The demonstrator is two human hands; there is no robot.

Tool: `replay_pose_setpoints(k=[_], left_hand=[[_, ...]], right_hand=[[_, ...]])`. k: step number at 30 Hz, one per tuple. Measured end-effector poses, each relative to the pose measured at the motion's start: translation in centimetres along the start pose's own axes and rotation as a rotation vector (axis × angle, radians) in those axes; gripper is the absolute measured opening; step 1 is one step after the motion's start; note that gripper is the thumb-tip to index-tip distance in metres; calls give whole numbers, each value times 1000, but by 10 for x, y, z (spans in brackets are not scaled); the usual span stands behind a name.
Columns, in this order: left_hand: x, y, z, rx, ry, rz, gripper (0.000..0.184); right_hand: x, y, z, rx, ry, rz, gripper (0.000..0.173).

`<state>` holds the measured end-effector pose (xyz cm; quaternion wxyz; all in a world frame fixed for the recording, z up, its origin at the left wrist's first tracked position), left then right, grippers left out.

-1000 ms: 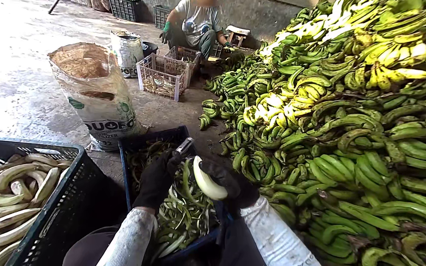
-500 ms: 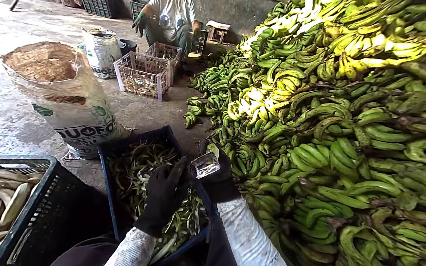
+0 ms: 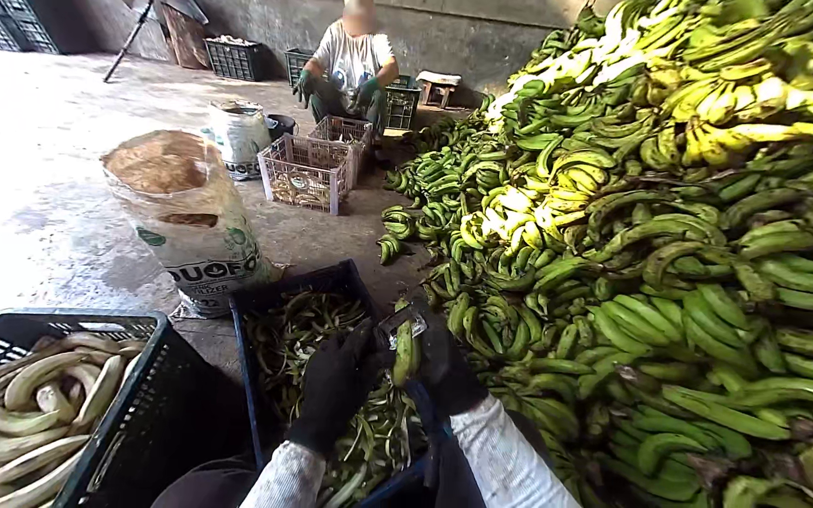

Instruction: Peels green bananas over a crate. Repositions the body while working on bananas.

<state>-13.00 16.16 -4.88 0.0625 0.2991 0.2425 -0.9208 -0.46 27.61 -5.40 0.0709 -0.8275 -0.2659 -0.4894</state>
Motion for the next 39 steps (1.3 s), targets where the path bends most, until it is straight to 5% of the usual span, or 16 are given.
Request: replay_pose_setpoints(k=[4, 9, 14, 20, 22, 25, 29, 34, 39], left_hand=[[7, -1, 1, 137, 150, 243, 54], [35, -3, 17, 55, 393, 512, 48], [18, -1, 22, 134, 58, 152, 50], [-20, 22, 7, -20, -266, -383, 50], [-20, 21, 2, -24, -283, -336, 49], [-9, 8, 7, 38, -105, -3, 46], [16, 4, 19, 81, 237, 258, 60], [3, 19, 9, 170, 52, -102, 62], [-18, 30, -8, 145, -72, -276, 54]], right_hand=[[3, 21, -16, 17, 468, 100, 36], [-6, 11, -16, 181, 340, -26, 41], [-8, -10, 16, 145, -217, -182, 39], [-8, -10, 39, 160, -265, -290, 57], [-12, -8, 38, 130, -177, -289, 54], [-19, -2, 28, 114, -98, -257, 36], [-18, 1, 25, 74, -323, -334, 38], [-6, -1, 41, 202, -219, -32, 38], [-15, 3, 37, 248, -159, -240, 47]])
Point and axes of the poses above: each hand's wrist, its own y-axis away from the middle knuckle, its own z-axis out of the back of the hand, x = y × z, the point moved 5 cm from there along -y, towards the middle knuckle, and after that the axes turned 3 degrees about -z, right-handed, at the moved point
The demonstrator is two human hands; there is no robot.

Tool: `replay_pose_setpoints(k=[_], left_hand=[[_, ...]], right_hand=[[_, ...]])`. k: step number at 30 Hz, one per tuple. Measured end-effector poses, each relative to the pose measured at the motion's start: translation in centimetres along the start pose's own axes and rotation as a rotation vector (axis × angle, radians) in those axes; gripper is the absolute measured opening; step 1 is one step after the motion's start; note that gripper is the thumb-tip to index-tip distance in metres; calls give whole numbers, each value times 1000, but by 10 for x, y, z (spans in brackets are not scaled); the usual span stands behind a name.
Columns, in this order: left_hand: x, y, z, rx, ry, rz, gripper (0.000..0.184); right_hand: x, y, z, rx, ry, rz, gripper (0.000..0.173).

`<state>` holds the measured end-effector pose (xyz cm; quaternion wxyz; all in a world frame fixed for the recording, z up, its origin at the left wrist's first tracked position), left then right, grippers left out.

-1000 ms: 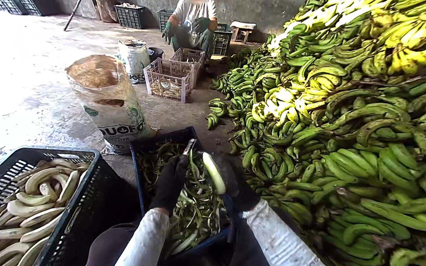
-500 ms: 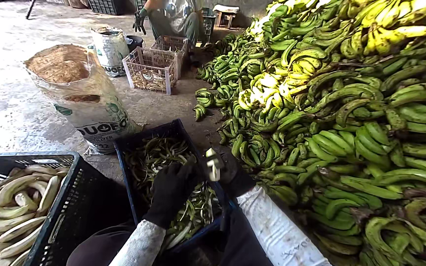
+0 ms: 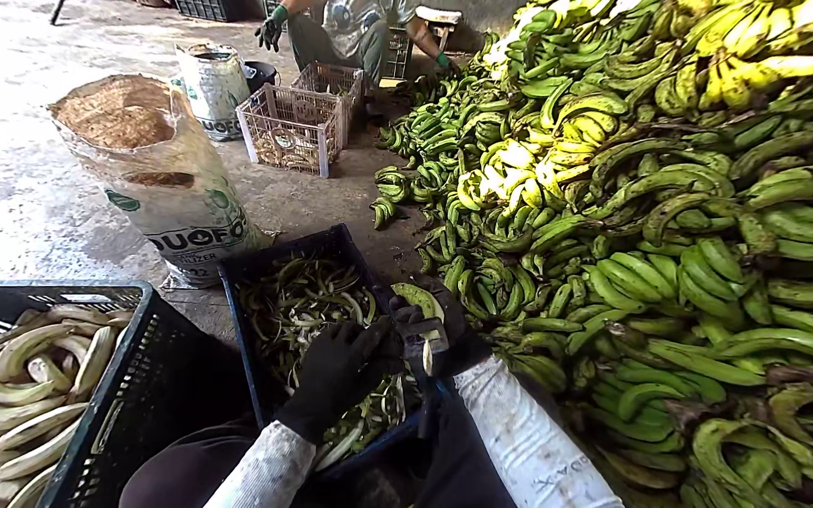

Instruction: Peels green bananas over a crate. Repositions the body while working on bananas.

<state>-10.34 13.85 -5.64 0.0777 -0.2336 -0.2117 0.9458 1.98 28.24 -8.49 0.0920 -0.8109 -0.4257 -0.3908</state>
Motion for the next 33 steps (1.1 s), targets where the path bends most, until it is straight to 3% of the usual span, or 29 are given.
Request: replay_pose_setpoints(k=[2, 3, 5, 9, 11, 13, 16, 18, 20, 22, 23, 26, 28, 30, 33], left_hand=[[1, -4, -3, 94, 60, 124, 53], [5, -6, -4, 141, 106, 222, 53], [21, -8, -4, 183, 187, 446, 52], [51, 0, 15, -26, 373, 694, 46], [54, 4, 24, -34, 436, 662, 50], [48, 6, 26, 15, 516, 505, 49], [25, 9, 14, 166, 590, 242, 58], [8, 10, 5, 286, 503, 128, 65], [-1, 7, -6, 348, 393, 93, 65], [-2, 4, -12, 324, 270, 138, 62], [-1, 2, -12, 277, 201, 177, 57], [13, -4, -3, 156, 81, 408, 47], [34, -5, 10, 48, 186, 610, 41], [53, 0, 27, -51, 333, 756, 48], [61, 9, 36, -91, 532, 742, 46]], right_hand=[[4, 9, -12, -8, 280, 195, 22], [1, 11, -15, -11, 308, 235, 22], [-12, 6, -18, 1, 141, 110, 37], [-18, 2, -22, -7, -79, -171, 42], [-12, 1, -15, -36, -94, -170, 43], [-4, 1, -11, -31, -39, -62, 43], [15, 16, -19, -92, 274, 130, 31], [15, 20, -22, -150, 367, 64, 29], [5, 17, -13, -74, 388, 55, 28], [-5, 14, 3, 81, 469, 229, 21], [-5, 15, -4, 17, 479, 249, 18], [-9, 8, -9, -35, 397, 138, 26], [-17, 1, -9, -28, 180, -7, 37], [-14, 4, -8, -82, 71, -15, 40], [-9, 5, -1, -91, 60, 23, 37]])
Point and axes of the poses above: each hand's wrist, its own y-axis away from the middle knuckle, its own z-axis out of the back of the hand, x = y × z, the point moved 5 cm from there along -y, towards the middle knuckle, and after that the axes turned 3 degrees about -z, right-handed, at the moved point
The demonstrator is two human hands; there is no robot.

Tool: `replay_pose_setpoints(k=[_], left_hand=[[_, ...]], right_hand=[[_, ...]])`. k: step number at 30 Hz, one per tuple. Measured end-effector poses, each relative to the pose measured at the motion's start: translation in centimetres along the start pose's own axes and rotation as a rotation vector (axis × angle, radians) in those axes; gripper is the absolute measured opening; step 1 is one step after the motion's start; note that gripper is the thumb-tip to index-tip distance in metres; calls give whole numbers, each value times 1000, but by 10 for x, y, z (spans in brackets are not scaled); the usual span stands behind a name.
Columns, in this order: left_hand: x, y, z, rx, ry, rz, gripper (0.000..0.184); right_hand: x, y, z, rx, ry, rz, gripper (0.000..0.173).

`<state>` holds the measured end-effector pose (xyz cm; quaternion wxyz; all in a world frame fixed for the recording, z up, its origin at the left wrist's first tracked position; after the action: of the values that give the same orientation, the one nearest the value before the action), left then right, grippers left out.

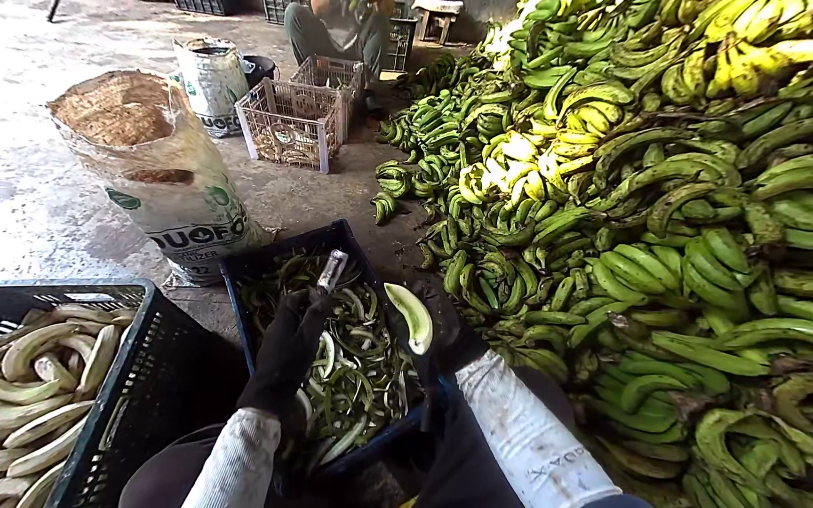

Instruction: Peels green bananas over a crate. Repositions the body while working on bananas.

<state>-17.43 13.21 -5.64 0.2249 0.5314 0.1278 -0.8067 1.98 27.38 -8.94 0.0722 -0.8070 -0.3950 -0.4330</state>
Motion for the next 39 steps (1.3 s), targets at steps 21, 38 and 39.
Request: replay_pose_setpoints(k=[21, 38, 39], left_hand=[[1, -2, -17, 4, -315, -58, 46], [6, 108, -7, 906, -692, 328, 45], [15, 109, -10, 870, -662, 312, 43]], right_hand=[[-5, 15, -22, 116, 85, 21, 37], [-143, -59, -190, 76, 622, -48, 39], [-155, -65, -234, 199, 565, -62, 36]])
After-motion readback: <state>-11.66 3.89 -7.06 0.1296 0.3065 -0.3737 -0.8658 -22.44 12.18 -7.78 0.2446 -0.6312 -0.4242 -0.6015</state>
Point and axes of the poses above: each hand's wrist, its own y-axis away from the middle knuckle, its own z-axis out of the back of the hand, x = y × z, the point moved 5 cm from there along -y, towards the middle knuckle, and after that the axes turned 3 degrees about -z, right-handed, at the moved point
